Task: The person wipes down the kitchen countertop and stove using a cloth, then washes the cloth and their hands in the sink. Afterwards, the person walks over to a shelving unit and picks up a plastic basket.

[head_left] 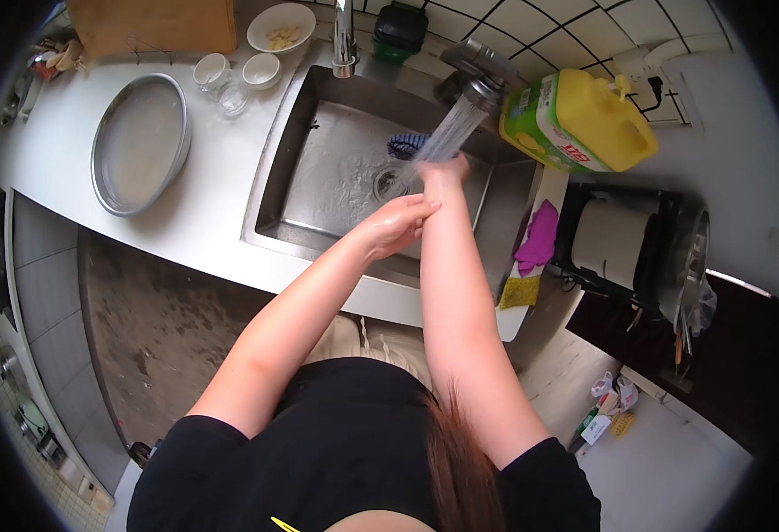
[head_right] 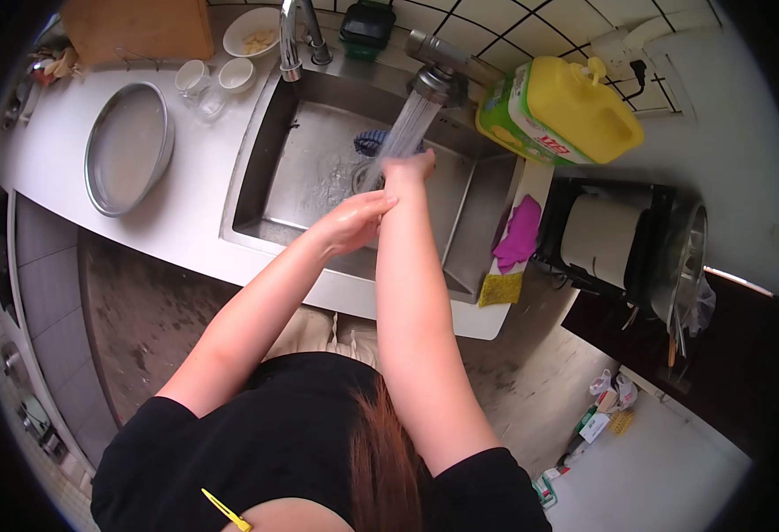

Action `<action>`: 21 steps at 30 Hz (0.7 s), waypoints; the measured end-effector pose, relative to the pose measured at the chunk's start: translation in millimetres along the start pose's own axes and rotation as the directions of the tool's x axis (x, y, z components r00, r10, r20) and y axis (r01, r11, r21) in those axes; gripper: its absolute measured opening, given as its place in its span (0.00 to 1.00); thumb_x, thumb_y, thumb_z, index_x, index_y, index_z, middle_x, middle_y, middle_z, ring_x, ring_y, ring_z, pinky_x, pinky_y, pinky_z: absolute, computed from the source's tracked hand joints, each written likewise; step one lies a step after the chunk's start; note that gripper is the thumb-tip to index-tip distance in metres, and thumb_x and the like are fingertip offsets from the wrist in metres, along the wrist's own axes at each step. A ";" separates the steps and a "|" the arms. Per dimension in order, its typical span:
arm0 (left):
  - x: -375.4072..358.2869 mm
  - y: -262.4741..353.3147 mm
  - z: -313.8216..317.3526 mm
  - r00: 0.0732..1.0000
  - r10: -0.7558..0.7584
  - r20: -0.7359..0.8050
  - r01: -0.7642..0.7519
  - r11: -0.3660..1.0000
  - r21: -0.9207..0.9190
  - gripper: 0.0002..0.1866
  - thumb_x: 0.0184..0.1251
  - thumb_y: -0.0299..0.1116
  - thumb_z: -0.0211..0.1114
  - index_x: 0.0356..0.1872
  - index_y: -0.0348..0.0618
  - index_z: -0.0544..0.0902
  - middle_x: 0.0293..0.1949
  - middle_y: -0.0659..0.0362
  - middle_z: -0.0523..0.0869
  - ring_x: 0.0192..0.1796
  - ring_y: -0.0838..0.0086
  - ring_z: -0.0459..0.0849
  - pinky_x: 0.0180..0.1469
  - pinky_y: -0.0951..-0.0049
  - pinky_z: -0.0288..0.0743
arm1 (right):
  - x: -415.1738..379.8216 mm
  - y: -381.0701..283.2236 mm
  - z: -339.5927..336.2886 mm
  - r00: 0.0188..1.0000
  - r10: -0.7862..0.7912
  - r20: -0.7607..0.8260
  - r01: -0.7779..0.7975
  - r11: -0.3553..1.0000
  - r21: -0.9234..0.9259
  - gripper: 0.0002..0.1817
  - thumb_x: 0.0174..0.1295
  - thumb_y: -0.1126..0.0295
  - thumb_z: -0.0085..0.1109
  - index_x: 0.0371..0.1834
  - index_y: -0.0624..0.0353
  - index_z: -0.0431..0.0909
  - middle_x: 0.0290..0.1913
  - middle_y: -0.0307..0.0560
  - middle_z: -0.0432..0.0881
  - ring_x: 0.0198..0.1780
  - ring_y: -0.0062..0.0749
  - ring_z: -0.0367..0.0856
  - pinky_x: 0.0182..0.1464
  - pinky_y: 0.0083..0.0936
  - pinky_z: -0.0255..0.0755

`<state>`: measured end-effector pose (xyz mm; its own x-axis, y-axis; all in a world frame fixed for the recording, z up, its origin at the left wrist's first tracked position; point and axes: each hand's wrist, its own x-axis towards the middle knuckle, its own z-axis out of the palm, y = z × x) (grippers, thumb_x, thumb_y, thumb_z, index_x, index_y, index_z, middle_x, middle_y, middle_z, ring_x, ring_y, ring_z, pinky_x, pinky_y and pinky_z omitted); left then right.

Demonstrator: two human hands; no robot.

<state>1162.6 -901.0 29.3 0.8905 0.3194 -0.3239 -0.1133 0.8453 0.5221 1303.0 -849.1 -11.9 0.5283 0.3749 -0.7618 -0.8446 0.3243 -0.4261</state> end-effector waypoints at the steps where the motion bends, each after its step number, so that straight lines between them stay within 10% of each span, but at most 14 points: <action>1: 0.4 2.8 3.2 0.998 -0.011 -0.058 0.012 1.000 0.024 0.28 0.72 0.50 0.56 0.59 0.33 0.73 0.51 0.54 0.81 0.51 0.74 0.80 0.57 0.70 0.71 | 0.0 1.1 -0.8 1.000 0.004 -0.020 -0.003 1.000 0.010 0.36 0.69 0.49 0.33 0.72 0.65 0.54 0.74 0.50 0.57 0.74 0.46 0.56 0.73 0.39 0.47; 10: 49.2 -1.5 -16.2 0.826 -0.155 -0.542 0.204 0.978 0.032 0.44 0.70 0.67 0.33 0.52 0.29 0.76 0.45 0.47 0.85 0.41 0.64 0.85 0.45 0.65 0.79 | -6.3 -6.3 4.0 0.983 -0.024 -0.182 0.026 1.000 0.006 0.24 0.71 0.53 0.39 0.53 0.61 0.74 0.53 0.52 0.79 0.53 0.44 0.79 0.58 0.42 0.71; 21: 105.0 24.8 -35.2 0.909 -0.180 -0.376 -0.104 0.775 -0.623 0.38 0.73 0.57 0.29 0.69 0.33 0.59 0.67 0.44 0.67 0.67 0.54 0.68 0.66 0.56 0.64 | -3.4 -160.9 -75.4 0.936 -0.330 0.127 0.325 0.944 0.055 0.16 0.71 0.59 0.45 0.42 0.57 0.79 0.38 0.46 0.82 0.40 0.39 0.82 0.47 0.40 0.77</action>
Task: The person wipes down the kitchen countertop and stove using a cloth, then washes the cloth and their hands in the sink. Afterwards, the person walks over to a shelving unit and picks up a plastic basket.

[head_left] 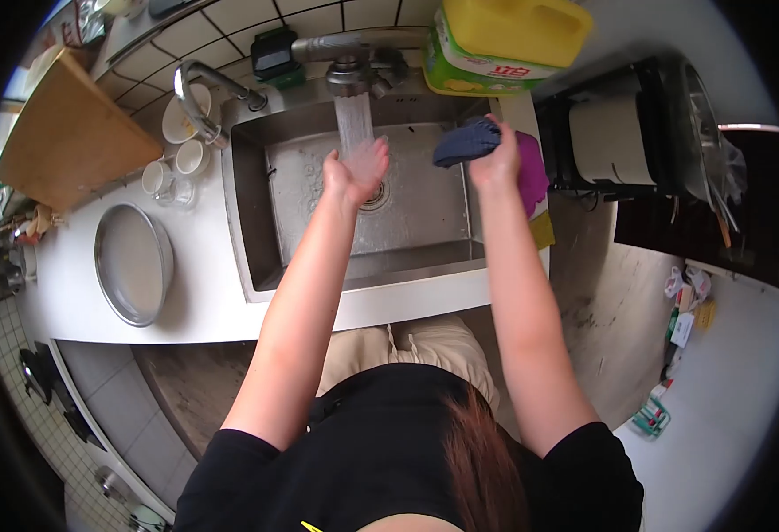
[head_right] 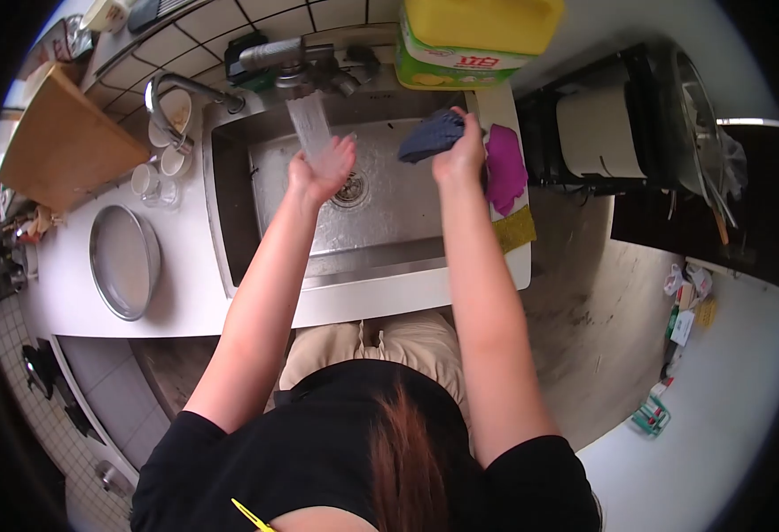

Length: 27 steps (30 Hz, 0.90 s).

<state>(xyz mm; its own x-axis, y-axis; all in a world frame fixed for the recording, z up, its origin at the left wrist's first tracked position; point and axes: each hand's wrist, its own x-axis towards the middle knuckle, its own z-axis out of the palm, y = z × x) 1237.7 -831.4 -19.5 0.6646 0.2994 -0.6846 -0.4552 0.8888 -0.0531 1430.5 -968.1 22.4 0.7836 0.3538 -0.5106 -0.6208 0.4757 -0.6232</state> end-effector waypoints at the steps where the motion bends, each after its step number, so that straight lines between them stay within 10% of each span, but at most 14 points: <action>1: 2.7 -1.4 4.9 1.000 0.005 0.030 -0.004 1.000 -0.014 0.38 0.73 0.58 0.29 0.70 0.33 0.58 0.69 0.45 0.65 0.69 0.55 0.66 0.67 0.56 0.62 | 4.8 -16.9 -2.7 0.999 -0.043 0.003 0.043 0.999 -0.026 0.16 0.71 0.59 0.45 0.42 0.58 0.79 0.39 0.46 0.82 0.41 0.40 0.82 0.48 0.40 0.77; 10: 32.1 -7.4 25.8 0.973 0.192 -0.130 -0.144 0.940 0.310 0.32 0.73 0.50 0.35 0.71 0.38 0.58 0.74 0.48 0.56 0.76 0.58 0.54 0.74 0.55 0.44 | 17.7 -77.3 -11.6 0.968 -0.155 0.198 0.199 0.954 -0.226 0.21 0.64 0.72 0.43 0.59 0.65 0.73 0.51 0.49 0.78 0.52 0.36 0.76 0.58 0.31 0.69; 15: 33.8 -7.2 20.2 0.970 0.227 -0.085 -0.017 0.412 0.911 0.39 0.66 0.59 0.51 0.70 0.42 0.62 0.73 0.49 0.59 0.76 0.56 0.52 0.73 0.45 0.40 | -16.5 -48.3 -0.2 0.896 0.126 0.426 0.001 0.958 -0.286 0.20 0.67 0.68 0.41 0.56 0.66 0.73 0.50 0.53 0.79 0.54 0.36 0.77 0.60 0.32 0.69; 19: 5.7 -27.3 39.4 0.970 0.039 -0.239 0.179 0.549 0.816 0.38 0.65 0.62 0.51 0.68 0.45 0.64 0.69 0.50 0.66 0.72 0.56 0.61 0.67 0.35 0.51 | -38.5 0.3 22.3 0.862 0.179 0.474 -0.033 0.953 -0.300 0.18 0.69 0.64 0.41 0.51 0.65 0.76 0.43 0.50 0.82 0.47 0.33 0.82 0.54 0.29 0.73; 22: -20.7 -29.2 42.3 0.983 -0.171 0.072 0.091 0.783 0.616 0.34 0.68 0.61 0.49 0.63 0.44 0.69 0.62 0.50 0.73 0.64 0.57 0.72 0.63 0.33 0.58 | -53.6 33.0 42.5 0.858 0.158 0.490 0.107 0.876 -0.470 0.16 0.68 0.65 0.45 0.47 0.63 0.78 0.41 0.45 0.83 0.44 0.28 0.81 0.51 0.23 0.72; 25: -24.4 -24.6 34.3 0.994 -0.058 0.089 -0.007 0.802 0.597 0.27 0.70 0.58 0.46 0.56 0.46 0.73 0.52 0.54 0.80 0.54 0.63 0.81 0.53 0.51 0.74 | -63.7 61.0 55.3 0.799 -0.050 0.600 0.487 0.639 -0.595 0.10 0.63 0.68 0.56 0.41 0.62 0.81 0.39 0.42 0.84 0.42 0.26 0.80 0.49 0.22 0.71; 27: -28.8 -20.0 27.5 0.993 0.033 0.113 -0.103 0.702 0.704 0.24 0.73 0.54 0.43 0.53 0.46 0.75 0.46 0.57 0.83 0.47 0.67 0.83 0.47 0.63 0.77 | -71.3 73.3 57.9 0.805 -0.010 0.593 0.472 0.616 -0.630 0.12 0.62 0.66 0.58 0.41 0.62 0.81 0.39 0.43 0.85 0.42 0.25 0.81 0.48 0.23 0.72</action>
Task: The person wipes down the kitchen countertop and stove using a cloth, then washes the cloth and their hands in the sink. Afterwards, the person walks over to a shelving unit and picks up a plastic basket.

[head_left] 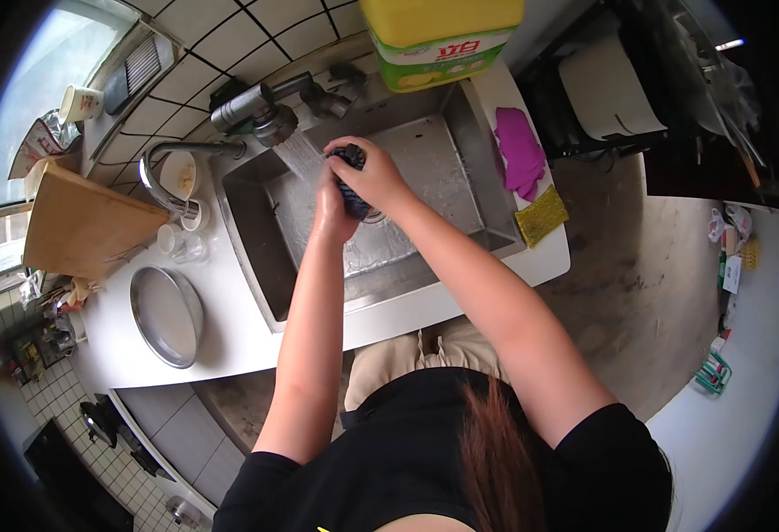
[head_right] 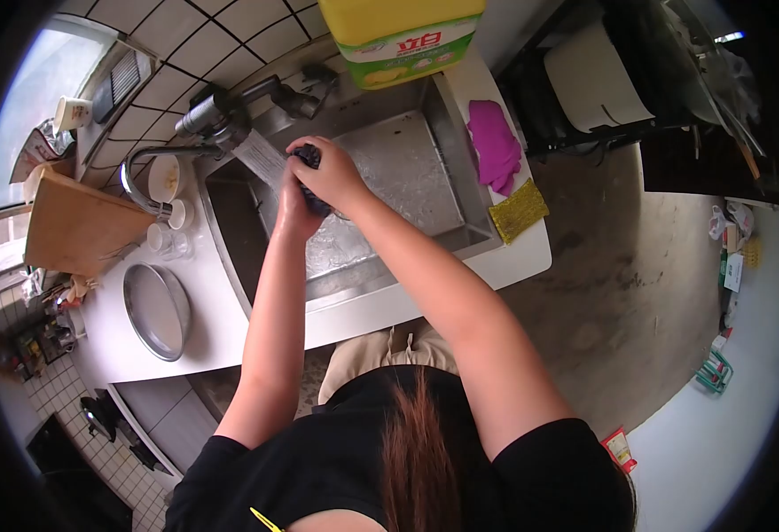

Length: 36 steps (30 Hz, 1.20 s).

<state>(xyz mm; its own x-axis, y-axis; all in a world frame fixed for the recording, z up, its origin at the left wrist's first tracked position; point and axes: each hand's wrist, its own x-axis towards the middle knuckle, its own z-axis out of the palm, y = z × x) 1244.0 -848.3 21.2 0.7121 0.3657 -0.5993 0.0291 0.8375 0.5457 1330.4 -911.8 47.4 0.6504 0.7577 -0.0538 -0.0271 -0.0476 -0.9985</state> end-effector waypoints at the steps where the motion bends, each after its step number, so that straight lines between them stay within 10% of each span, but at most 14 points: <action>1: -4.6 -1.6 1.7 0.997 0.047 -0.062 -0.039 0.990 0.138 0.24 0.73 0.54 0.43 0.53 0.46 0.75 0.46 0.57 0.83 0.46 0.68 0.83 0.47 0.64 0.77 | -2.5 -0.4 8.3 1.000 0.016 0.017 -0.016 1.000 -0.016 0.12 0.62 0.65 0.59 0.41 0.62 0.81 0.39 0.43 0.85 0.41 0.25 0.81 0.47 0.23 0.72; 2: -8.8 -3.7 4.0 0.987 0.109 -0.116 -0.085 0.977 0.196 0.24 0.73 0.53 0.42 0.52 0.46 0.75 0.45 0.57 0.83 0.46 0.68 0.83 0.47 0.65 0.77 | -5.2 1.0 18.8 0.995 0.009 -0.096 -0.005 0.999 0.035 0.13 0.59 0.61 0.62 0.35 0.62 0.82 0.32 0.49 0.85 0.34 0.37 0.83 0.42 0.28 0.74; 8: -15.8 -24.8 10.0 0.903 0.284 -0.323 -0.300 0.954 -0.001 0.24 0.75 0.51 0.38 0.51 0.46 0.77 0.42 0.58 0.84 0.44 0.69 0.83 0.48 0.68 0.76 | -14.9 11.8 35.6 0.959 0.265 -0.099 -0.215 0.910 0.356 0.21 0.65 0.56 0.59 0.21 0.62 0.78 0.20 0.44 0.80 0.24 0.27 0.78 0.33 0.26 0.71; 22: -25.1 -56.1 -11.0 0.962 0.097 -0.255 -0.128 0.986 -0.109 0.13 0.73 0.42 0.45 0.39 0.48 0.76 0.37 0.60 0.80 0.38 0.71 0.81 0.40 0.67 0.75 | -47.1 -4.2 20.7 0.934 0.358 -0.004 -0.264 0.697 0.667 0.26 0.66 0.56 0.52 0.11 0.54 0.60 0.12 0.40 0.65 0.17 0.27 0.64 0.27 0.24 0.61; 25: -37.6 -55.9 -15.8 0.982 0.106 -0.154 -0.128 0.982 -0.141 0.20 0.75 0.50 0.45 0.51 0.45 0.74 0.48 0.56 0.80 0.49 0.68 0.81 0.50 0.66 0.75 | -56.3 -11.8 18.5 0.939 0.343 0.027 -0.288 0.740 0.609 0.24 0.68 0.55 0.50 0.16 0.56 0.66 0.15 0.43 0.71 0.21 0.28 0.70 0.32 0.24 0.67; 30: -77.2 -28.7 -37.8 0.995 0.043 -0.090 -0.043 0.999 -0.006 0.27 0.73 0.52 0.53 0.62 0.42 0.68 0.57 0.54 0.77 0.61 0.63 0.75 0.61 0.54 0.70 | -67.0 -2.9 -20.2 0.991 0.050 0.123 -0.055 0.998 0.042 0.29 0.73 0.49 0.40 0.62 0.62 0.72 0.57 0.47 0.77 0.63 0.36 0.70 0.66 0.26 0.58; 34: -100.4 -21.1 -68.7 0.982 0.159 -0.104 -0.162 0.987 -0.020 0.17 0.68 0.35 0.62 0.53 0.39 0.72 0.51 0.56 0.78 0.55 0.65 0.78 0.62 0.54 0.70 | -81.5 -18.9 -45.5 0.998 -0.066 -0.013 0.053 0.884 -0.465 0.29 0.72 0.46 0.40 0.67 0.52 0.69 0.51 0.49 0.80 0.54 0.39 0.78 0.58 0.26 0.68; 36: -103.6 -27.8 -86.0 0.972 0.194 -0.133 -0.200 0.980 -0.026 0.15 0.68 0.34 0.61 0.51 0.38 0.72 0.51 0.55 0.78 0.55 0.64 0.78 0.61 0.55 0.71 | -91.4 -53.3 -53.3 0.956 0.295 -0.007 -0.274 0.879 -0.391 0.29 0.72 0.45 0.39 0.67 0.51 0.68 0.50 0.47 0.80 0.47 0.35 0.82 0.50 0.24 0.72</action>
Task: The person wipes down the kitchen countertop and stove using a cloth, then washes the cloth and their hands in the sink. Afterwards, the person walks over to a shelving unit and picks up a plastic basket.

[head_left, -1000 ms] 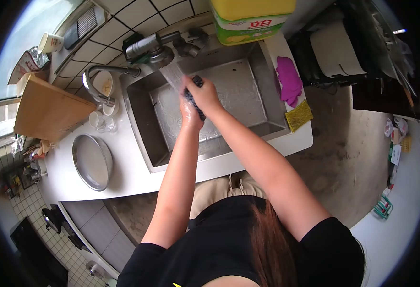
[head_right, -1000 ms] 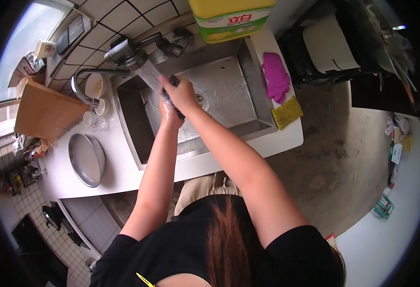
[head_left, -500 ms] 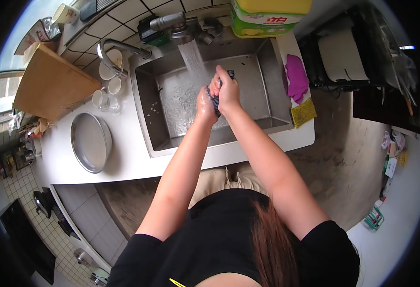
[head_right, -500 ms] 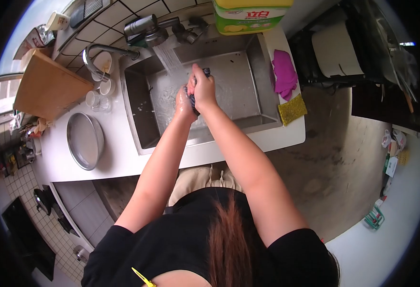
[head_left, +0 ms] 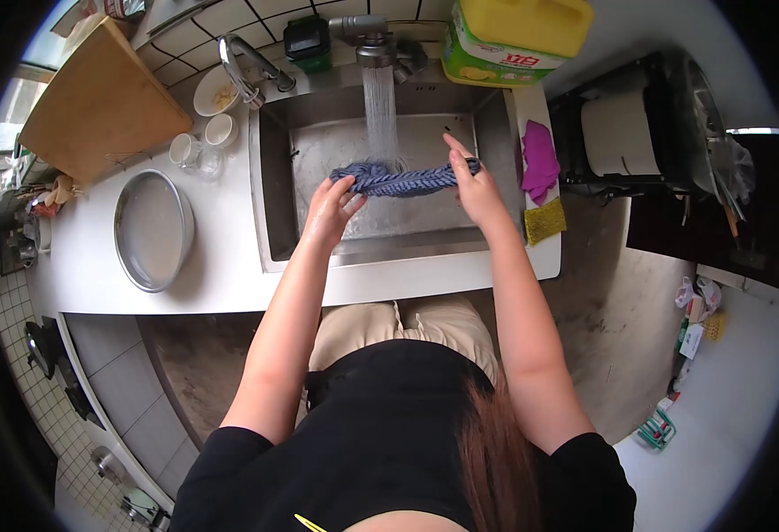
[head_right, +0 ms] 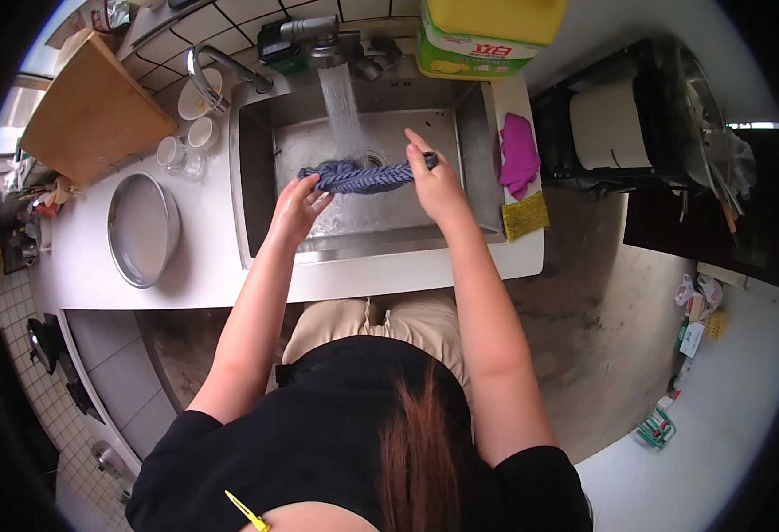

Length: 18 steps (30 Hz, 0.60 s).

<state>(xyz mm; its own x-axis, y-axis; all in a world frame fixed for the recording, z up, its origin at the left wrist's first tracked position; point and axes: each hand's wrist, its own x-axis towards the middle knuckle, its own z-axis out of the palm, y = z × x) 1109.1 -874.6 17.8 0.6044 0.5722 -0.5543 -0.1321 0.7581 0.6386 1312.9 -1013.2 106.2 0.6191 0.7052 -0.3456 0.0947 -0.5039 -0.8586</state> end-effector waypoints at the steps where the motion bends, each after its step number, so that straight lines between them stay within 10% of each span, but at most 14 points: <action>1: -3.1 -1.7 -3.3 1.000 0.018 -0.015 -0.018 1.000 -0.005 0.15 0.68 0.33 0.60 0.50 0.37 0.72 0.50 0.54 0.78 0.55 0.63 0.78 0.61 0.55 0.71 | -8.8 -13.5 -7.6 0.983 0.163 0.082 -0.166 0.986 0.032 0.30 0.71 0.45 0.39 0.67 0.51 0.68 0.50 0.47 0.81 0.44 0.33 0.83 0.46 0.23 0.75; 5: -17.9 -0.4 -5.2 0.984 -0.060 -0.166 0.088 0.983 0.164 0.13 0.67 0.36 0.60 0.44 0.37 0.73 0.47 0.54 0.81 0.45 0.68 0.83 0.52 0.66 0.78 | -10.9 4.7 -11.9 0.951 0.060 0.304 -0.132 0.966 0.223 0.22 0.73 0.54 0.42 0.62 0.54 0.73 0.47 0.43 0.81 0.38 0.25 0.82 0.40 0.21 0.76; 10: -21.2 0.2 -20.5 0.985 -0.117 -0.129 0.173 0.724 0.667 0.18 0.65 0.43 0.62 0.40 0.35 0.81 0.41 0.54 0.86 0.43 0.72 0.85 0.45 0.72 0.76 | -24.2 -4.1 -12.6 0.950 -0.220 0.222 0.182 0.967 0.180 0.15 0.68 0.72 0.51 0.56 0.60 0.75 0.47 0.41 0.80 0.47 0.21 0.78 0.47 0.19 0.73; 13: -30.2 4.8 -6.0 0.992 0.126 0.005 -0.057 0.412 0.909 0.18 0.63 0.42 0.64 0.41 0.36 0.81 0.40 0.54 0.86 0.42 0.68 0.84 0.47 0.69 0.76 | -34.6 -23.1 -11.8 0.943 -0.241 0.229 0.194 0.958 0.210 0.14 0.65 0.79 0.52 0.53 0.61 0.73 0.44 0.40 0.79 0.47 0.20 0.76 0.50 0.17 0.70; 18: -57.9 28.2 58.8 0.899 0.207 0.387 -0.430 0.585 0.688 0.17 0.63 0.38 0.66 0.49 0.40 0.80 0.48 0.54 0.82 0.51 0.72 0.80 0.54 0.69 0.75 | -35.9 -24.7 -0.4 0.945 -0.245 0.216 0.187 0.948 0.257 0.11 0.61 0.79 0.56 0.47 0.63 0.74 0.40 0.41 0.80 0.44 0.20 0.77 0.48 0.19 0.71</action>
<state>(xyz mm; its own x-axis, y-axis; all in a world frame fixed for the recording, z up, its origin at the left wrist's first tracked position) 1116.6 -904.7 99.3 0.8197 0.5500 -0.1599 0.2029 -0.0177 0.9790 1288.6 -1026.3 140.0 0.3932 0.8979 -0.1979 0.0055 -0.2175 -0.9760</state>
